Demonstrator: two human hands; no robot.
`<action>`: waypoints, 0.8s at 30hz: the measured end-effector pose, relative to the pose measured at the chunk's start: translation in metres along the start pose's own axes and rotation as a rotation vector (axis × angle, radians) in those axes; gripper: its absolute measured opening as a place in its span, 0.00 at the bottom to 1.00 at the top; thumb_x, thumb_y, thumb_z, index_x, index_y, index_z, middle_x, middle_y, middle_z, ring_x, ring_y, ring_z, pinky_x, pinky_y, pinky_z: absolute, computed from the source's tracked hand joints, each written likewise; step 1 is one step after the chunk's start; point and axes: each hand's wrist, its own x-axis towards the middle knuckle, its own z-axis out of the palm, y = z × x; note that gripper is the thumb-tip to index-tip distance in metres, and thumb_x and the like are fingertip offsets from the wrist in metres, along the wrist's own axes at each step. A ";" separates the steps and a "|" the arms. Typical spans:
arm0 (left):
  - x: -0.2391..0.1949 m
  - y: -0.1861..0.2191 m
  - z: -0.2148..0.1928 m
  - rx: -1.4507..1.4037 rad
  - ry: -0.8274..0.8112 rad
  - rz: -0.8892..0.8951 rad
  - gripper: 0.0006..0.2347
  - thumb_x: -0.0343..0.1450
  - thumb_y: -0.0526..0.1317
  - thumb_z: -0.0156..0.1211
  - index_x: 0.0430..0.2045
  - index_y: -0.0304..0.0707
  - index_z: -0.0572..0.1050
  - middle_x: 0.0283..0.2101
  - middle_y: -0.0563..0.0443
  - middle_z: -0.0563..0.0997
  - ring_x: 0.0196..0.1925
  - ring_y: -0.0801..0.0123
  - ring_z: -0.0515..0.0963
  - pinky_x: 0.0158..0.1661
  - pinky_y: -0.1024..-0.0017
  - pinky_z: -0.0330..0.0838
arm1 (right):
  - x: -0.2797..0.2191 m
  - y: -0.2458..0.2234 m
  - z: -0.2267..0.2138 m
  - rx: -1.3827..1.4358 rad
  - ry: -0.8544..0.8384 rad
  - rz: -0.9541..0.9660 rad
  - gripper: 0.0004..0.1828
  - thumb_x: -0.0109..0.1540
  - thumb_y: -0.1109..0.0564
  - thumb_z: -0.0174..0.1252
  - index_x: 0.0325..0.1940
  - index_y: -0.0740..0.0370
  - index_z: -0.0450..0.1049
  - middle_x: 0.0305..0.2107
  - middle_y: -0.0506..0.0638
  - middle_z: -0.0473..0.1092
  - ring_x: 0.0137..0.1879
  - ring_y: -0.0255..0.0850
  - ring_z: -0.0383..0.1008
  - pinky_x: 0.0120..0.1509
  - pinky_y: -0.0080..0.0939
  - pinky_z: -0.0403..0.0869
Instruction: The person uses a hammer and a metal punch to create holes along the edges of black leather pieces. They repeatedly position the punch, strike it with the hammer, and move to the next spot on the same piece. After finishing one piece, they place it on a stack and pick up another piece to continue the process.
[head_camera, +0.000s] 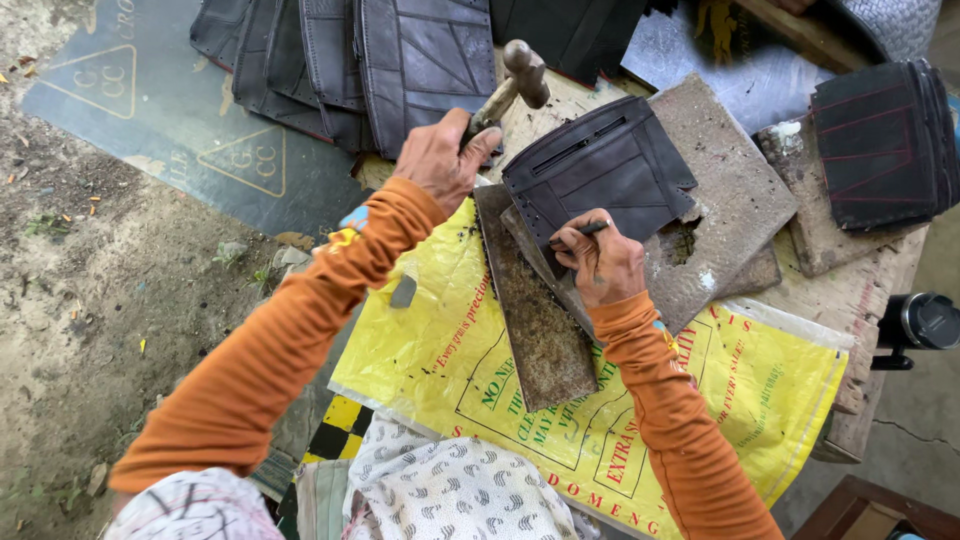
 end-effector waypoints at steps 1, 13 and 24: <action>-0.005 0.004 -0.010 0.019 0.007 0.078 0.18 0.77 0.50 0.58 0.29 0.29 0.73 0.23 0.35 0.79 0.27 0.40 0.81 0.30 0.52 0.71 | 0.001 0.000 0.000 0.002 -0.008 -0.007 0.09 0.71 0.60 0.53 0.41 0.70 0.70 0.33 0.51 0.77 0.40 0.33 0.81 0.43 0.34 0.83; -0.046 0.054 -0.063 0.093 -0.209 0.128 0.19 0.76 0.51 0.58 0.27 0.29 0.68 0.17 0.35 0.71 0.21 0.40 0.74 0.26 0.52 0.67 | 0.002 -0.002 0.000 -0.088 -0.012 -0.143 0.11 0.71 0.57 0.56 0.41 0.69 0.71 0.31 0.50 0.77 0.38 0.33 0.82 0.39 0.32 0.82; -0.064 0.046 -0.020 0.294 -0.452 0.047 0.18 0.75 0.52 0.55 0.33 0.31 0.71 0.30 0.33 0.80 0.33 0.36 0.79 0.34 0.47 0.71 | 0.008 -0.009 0.000 -0.359 -0.006 -0.444 0.09 0.70 0.57 0.59 0.40 0.67 0.74 0.29 0.58 0.75 0.35 0.41 0.77 0.38 0.38 0.74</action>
